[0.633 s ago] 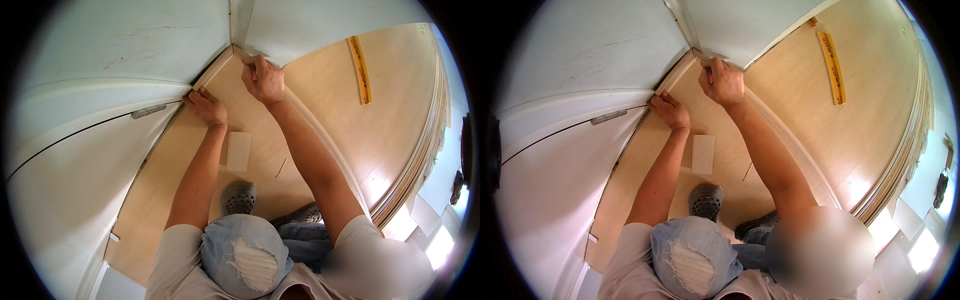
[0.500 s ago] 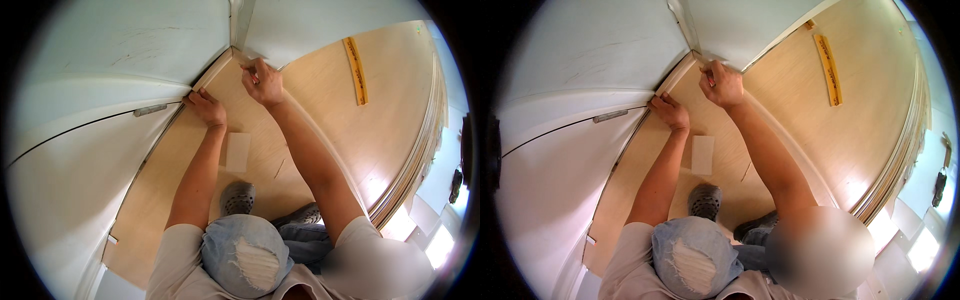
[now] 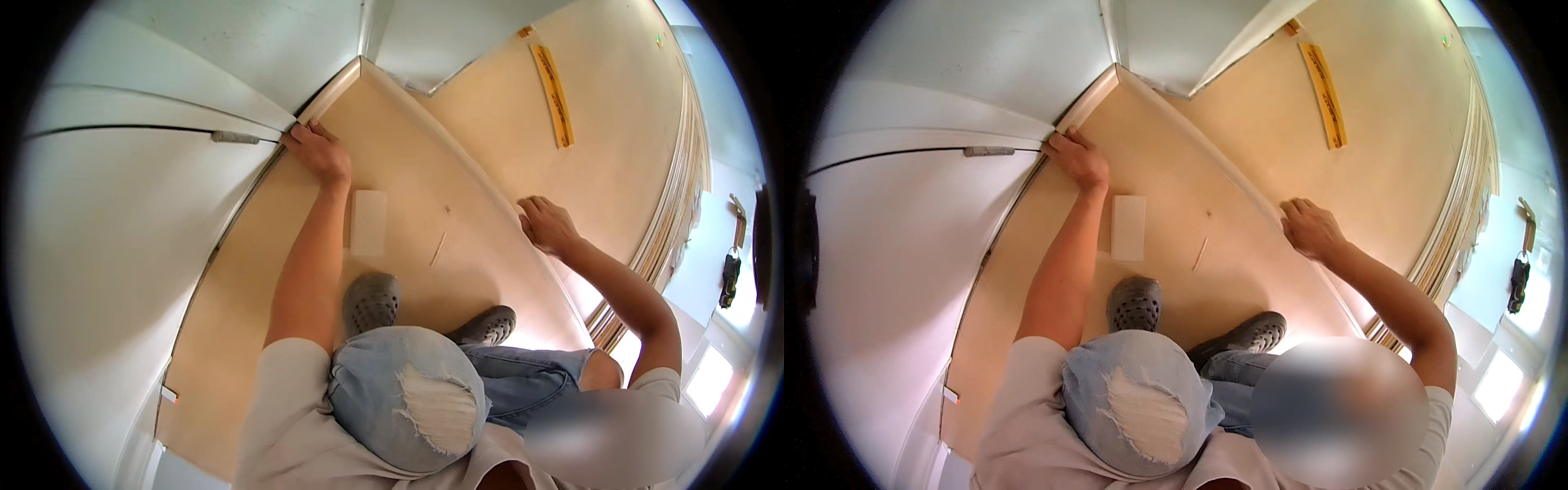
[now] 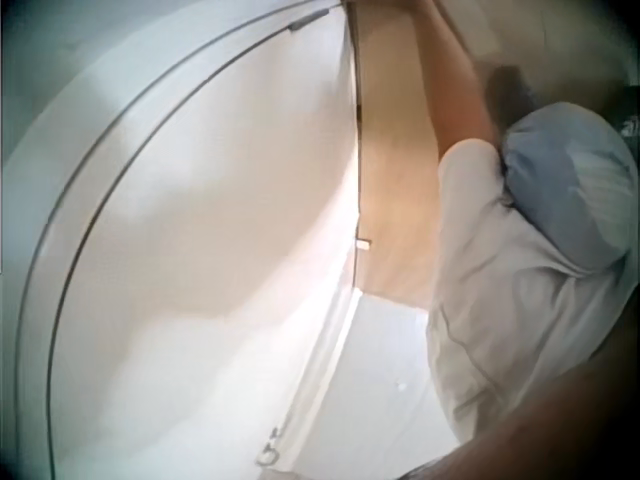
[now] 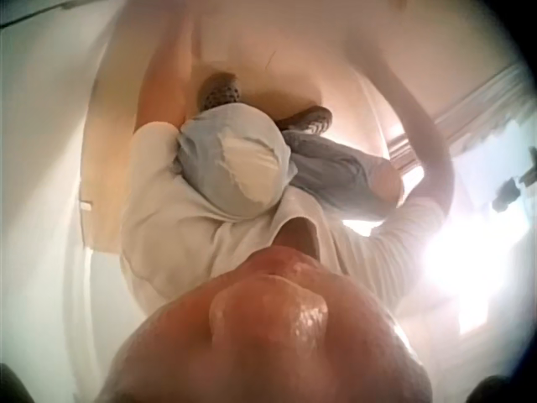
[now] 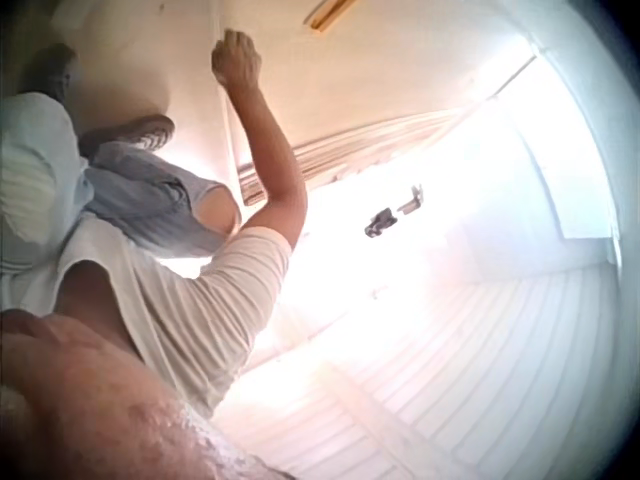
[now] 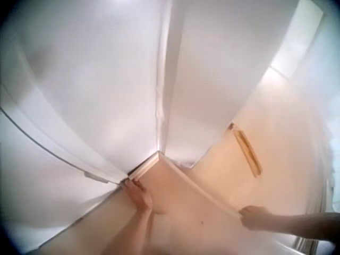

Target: The person measures and cuts wooden baseboard pieces using a miter saw, then carries them to a room to fit them along the wall-floor junction. They repeatedly adjust the pieces to ensure a snug fit in the corners and along the walls.

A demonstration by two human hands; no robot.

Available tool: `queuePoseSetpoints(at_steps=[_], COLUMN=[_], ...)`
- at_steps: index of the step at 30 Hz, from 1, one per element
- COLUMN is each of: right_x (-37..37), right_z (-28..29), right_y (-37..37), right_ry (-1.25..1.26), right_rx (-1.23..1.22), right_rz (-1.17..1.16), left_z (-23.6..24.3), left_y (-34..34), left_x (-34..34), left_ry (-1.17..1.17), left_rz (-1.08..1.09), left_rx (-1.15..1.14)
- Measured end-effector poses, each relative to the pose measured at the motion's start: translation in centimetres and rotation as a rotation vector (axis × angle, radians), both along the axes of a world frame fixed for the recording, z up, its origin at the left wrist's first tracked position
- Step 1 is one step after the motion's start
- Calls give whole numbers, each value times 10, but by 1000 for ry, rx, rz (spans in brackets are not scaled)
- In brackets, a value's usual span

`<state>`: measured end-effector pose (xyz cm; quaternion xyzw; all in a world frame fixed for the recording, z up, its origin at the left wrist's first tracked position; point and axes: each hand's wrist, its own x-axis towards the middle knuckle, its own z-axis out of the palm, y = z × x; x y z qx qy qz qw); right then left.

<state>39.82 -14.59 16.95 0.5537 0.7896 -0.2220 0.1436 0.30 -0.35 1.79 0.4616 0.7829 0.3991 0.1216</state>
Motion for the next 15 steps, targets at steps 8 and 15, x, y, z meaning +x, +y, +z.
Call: queuePoseSetpoints(at_steps=[8, 15], right_x=[42, 85], right_z=[-40, -35], right_y=[-105, -172], right_ry=[-196, -226], right_rx=[-151, -173], right_rz=[-459, -497], left_z=[-13, -16], left_y=[7, -16], left_x=[-3, -33], left_ry=[2, 9], left_rz=[17, -137], left_rx=[155, 196])
